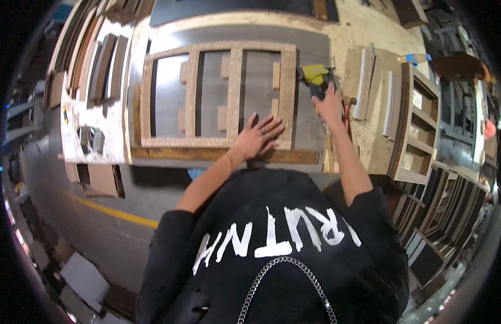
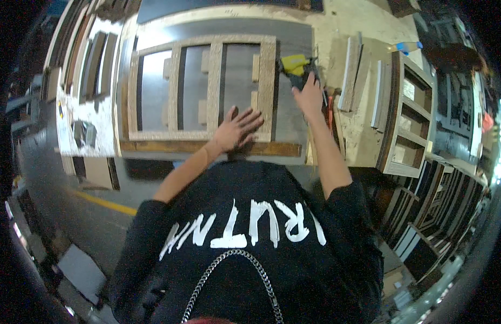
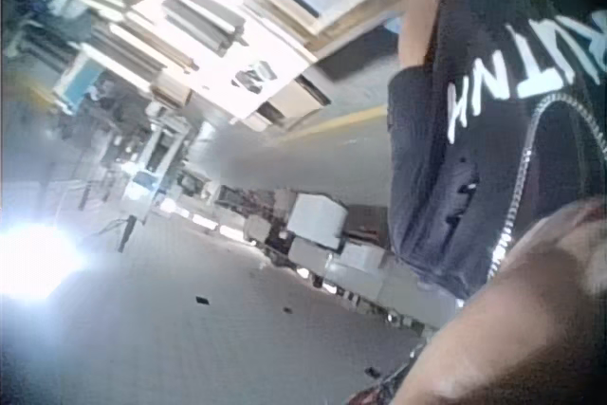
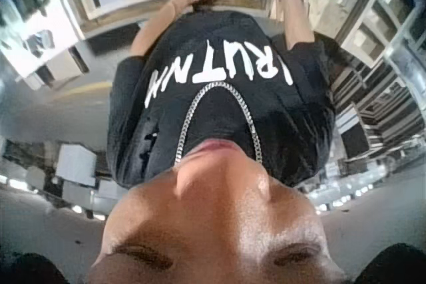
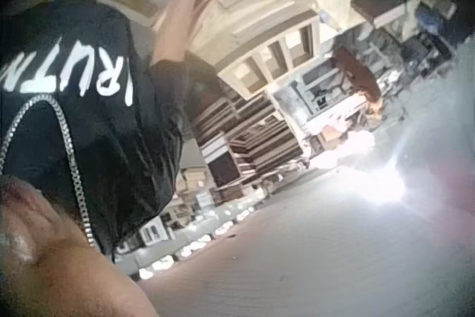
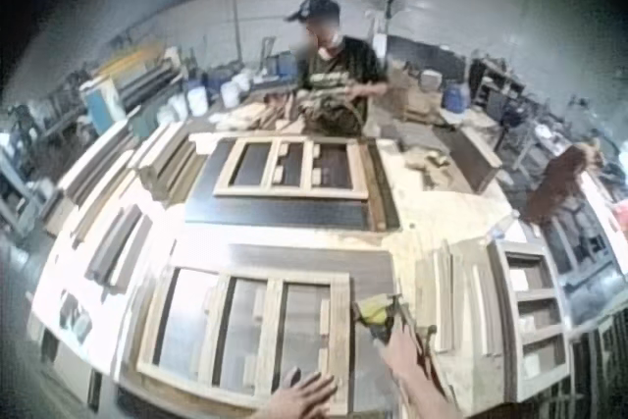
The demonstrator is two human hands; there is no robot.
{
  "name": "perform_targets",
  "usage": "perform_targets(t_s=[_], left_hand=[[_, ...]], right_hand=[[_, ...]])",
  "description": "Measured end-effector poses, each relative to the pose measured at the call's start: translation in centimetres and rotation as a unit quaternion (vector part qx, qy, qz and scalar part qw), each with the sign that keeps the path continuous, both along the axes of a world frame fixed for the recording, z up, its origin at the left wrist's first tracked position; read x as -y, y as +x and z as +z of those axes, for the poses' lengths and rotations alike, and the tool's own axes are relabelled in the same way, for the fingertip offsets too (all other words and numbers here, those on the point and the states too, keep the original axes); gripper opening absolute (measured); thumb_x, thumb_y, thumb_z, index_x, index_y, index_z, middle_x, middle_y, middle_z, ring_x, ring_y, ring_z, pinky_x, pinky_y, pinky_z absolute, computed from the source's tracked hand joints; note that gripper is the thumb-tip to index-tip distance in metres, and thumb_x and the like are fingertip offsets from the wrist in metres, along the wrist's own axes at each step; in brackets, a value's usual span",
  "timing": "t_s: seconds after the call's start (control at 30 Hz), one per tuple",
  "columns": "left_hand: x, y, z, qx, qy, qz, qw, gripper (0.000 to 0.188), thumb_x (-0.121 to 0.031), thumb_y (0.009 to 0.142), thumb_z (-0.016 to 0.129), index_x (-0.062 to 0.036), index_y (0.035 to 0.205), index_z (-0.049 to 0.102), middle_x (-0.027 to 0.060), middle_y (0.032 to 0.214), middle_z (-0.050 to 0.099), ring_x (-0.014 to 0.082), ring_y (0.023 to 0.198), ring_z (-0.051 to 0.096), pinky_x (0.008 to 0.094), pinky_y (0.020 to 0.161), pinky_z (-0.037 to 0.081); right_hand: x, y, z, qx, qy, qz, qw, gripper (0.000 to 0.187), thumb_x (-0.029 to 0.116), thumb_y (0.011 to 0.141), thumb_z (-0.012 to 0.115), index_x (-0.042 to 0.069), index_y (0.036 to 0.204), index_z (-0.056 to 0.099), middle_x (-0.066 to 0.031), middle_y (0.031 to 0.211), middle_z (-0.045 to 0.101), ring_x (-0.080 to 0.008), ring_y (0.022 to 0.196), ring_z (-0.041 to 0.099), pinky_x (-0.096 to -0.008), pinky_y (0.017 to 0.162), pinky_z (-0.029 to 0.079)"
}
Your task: Assembling small wooden frames by placing wood strips onto a base and securing them with a nail gun.
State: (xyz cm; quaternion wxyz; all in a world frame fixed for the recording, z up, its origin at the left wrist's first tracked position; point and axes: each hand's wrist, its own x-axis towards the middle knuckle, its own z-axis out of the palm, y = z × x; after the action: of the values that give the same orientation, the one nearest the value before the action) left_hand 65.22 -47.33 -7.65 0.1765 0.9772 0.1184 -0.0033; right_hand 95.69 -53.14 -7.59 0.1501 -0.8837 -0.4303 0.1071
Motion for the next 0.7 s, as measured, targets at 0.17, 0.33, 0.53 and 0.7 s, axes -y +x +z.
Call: perform_targets(t_s=[0.17, 0.33, 0.53, 0.7], left_hand=[[0.9, -0.7, -0.5, -0.016, 0.021, 0.01, 1.0, 0.06, -0.051, 0.101, 0.034, -0.0302, 0.155, 0.019, -0.0039, 0.161, 0.02, 0.021, 0.147, 0.02, 0.056, 0.118, 0.009], [1.2, -1.2, -0.6, -0.038, 0.017, 0.015, 0.999, 0.066, -0.063, 0.097, 0.026, -0.032, 0.155, 0.016, -0.0067, 0.162, 0.013, 0.0176, 0.149, 0.012, 0.054, 0.12, 0.003], [1.0, -1.0, -0.2, -0.041, -0.008, 0.027, 0.999, 0.065, -0.062, 0.098, 0.028, -0.0312, 0.155, 0.018, -0.0059, 0.162, 0.012, 0.0188, 0.149, 0.013, 0.0539, 0.12, 0.001], [0.9, -1.2, -0.7, -0.043, 0.011, 0.023, 0.999, 0.065, -0.065, 0.096, 0.025, -0.0336, 0.153, 0.021, -0.0068, 0.161, 0.014, 0.0169, 0.148, 0.013, 0.0536, 0.121, 0.006]], right_hand=[[-2.7, -0.8, 1.0, 0.012, -0.077, 0.066, 0.995, 0.098, 0.026, 0.074, 0.076, -0.006, 0.146, 0.017, -0.0283, 0.102, 0.065, -0.0482, 0.091, 0.062, -0.0514, 0.081, 0.051], [-3.0, -1.2, 6.2, -0.11, -0.088, 0.016, 0.99, 0.093, 0.022, 0.072, 0.071, -0.009, 0.145, 0.022, -0.0336, 0.123, 0.056, -0.0424, 0.109, 0.06, -0.044, 0.094, 0.048], [3.3, 1.7, 12.2, -0.474, -0.082, -0.083, 0.873, 0.06, 0.041, 0.071, 0.085, 0.003, 0.112, 0.065, -0.0069, 0.088, 0.067, -0.0158, 0.075, 0.063, -0.0328, 0.076, 0.053], [5.3, -3.9, 15.2, -0.367, -0.236, 0.103, 0.894, 0.08, 0.05, 0.067, 0.084, 0.004, 0.126, 0.059, -0.0149, 0.119, 0.063, -0.0245, 0.114, 0.059, -0.0371, 0.1, 0.046]])
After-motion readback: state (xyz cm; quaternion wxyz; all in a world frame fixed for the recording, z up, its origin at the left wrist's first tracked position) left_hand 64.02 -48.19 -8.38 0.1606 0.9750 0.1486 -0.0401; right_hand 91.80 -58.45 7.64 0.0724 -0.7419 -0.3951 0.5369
